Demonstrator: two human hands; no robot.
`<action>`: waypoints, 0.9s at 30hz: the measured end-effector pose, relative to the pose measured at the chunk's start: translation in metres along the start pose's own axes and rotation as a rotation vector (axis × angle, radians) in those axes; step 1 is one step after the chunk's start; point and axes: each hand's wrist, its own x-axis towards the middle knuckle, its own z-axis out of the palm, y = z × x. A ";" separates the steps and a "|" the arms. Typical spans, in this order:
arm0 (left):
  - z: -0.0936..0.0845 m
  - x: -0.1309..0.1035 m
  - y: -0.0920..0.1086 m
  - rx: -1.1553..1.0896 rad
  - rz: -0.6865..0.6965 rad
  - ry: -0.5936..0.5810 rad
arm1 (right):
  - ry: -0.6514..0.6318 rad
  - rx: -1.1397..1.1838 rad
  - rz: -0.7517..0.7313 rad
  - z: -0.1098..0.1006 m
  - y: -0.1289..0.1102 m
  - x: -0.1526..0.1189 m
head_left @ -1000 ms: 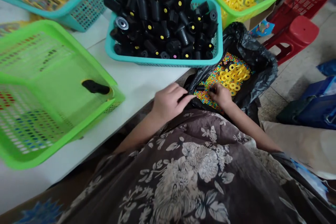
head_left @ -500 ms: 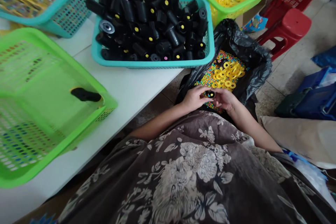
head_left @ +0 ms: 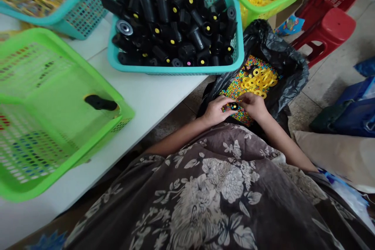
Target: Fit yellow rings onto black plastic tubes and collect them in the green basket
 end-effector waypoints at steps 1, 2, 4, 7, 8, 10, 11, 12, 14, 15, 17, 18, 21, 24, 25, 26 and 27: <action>0.001 0.000 -0.001 0.003 -0.009 0.002 | -0.046 0.057 -0.036 0.001 0.001 -0.001; 0.001 -0.001 -0.002 0.012 -0.023 -0.003 | -0.075 0.081 -0.063 0.001 0.000 -0.002; 0.001 -0.001 -0.002 0.054 -0.065 -0.029 | -0.074 -0.026 -0.082 0.001 -0.004 -0.004; -0.001 0.003 0.000 0.225 -0.129 -0.117 | -0.073 -0.437 -0.048 -0.003 -0.017 -0.006; -0.003 0.005 0.002 0.306 -0.143 -0.167 | -0.097 -0.559 -0.029 -0.004 -0.021 -0.006; -0.005 0.010 0.006 0.452 -0.147 -0.300 | -0.144 -0.719 0.016 -0.007 -0.028 -0.006; -0.005 0.013 0.008 0.502 -0.139 -0.370 | -0.162 -0.766 0.044 -0.008 -0.030 -0.006; -0.005 0.017 0.010 0.537 -0.130 -0.434 | -0.179 -0.800 0.076 -0.009 -0.030 -0.007; -0.004 0.023 0.015 0.579 -0.122 -0.530 | -0.242 -0.834 0.143 -0.009 -0.030 -0.008; -0.003 0.025 0.016 0.594 -0.127 -0.563 | -0.288 -0.835 0.171 -0.008 -0.030 -0.010; 0.001 0.029 0.018 0.612 -0.149 -0.611 | -0.359 -0.812 0.192 -0.005 -0.029 -0.012; 0.003 0.031 0.018 0.610 -0.163 -0.624 | -0.369 -0.795 0.184 -0.003 -0.030 -0.013; 0.010 0.033 0.012 0.552 -0.207 -0.600 | -0.316 -0.744 0.126 0.000 -0.033 -0.015; 0.012 0.035 0.001 0.444 -0.207 -0.495 | -0.273 -0.660 0.041 -0.004 -0.038 -0.014; 0.013 0.034 -0.001 0.401 -0.196 -0.453 | -0.266 -0.625 0.014 -0.007 -0.041 -0.014; 0.013 0.033 -0.002 0.356 -0.185 -0.412 | -0.252 -0.600 -0.001 -0.009 -0.044 -0.014; 0.013 0.031 -0.002 0.312 -0.183 -0.370 | -0.232 -0.583 -0.013 -0.011 -0.048 -0.014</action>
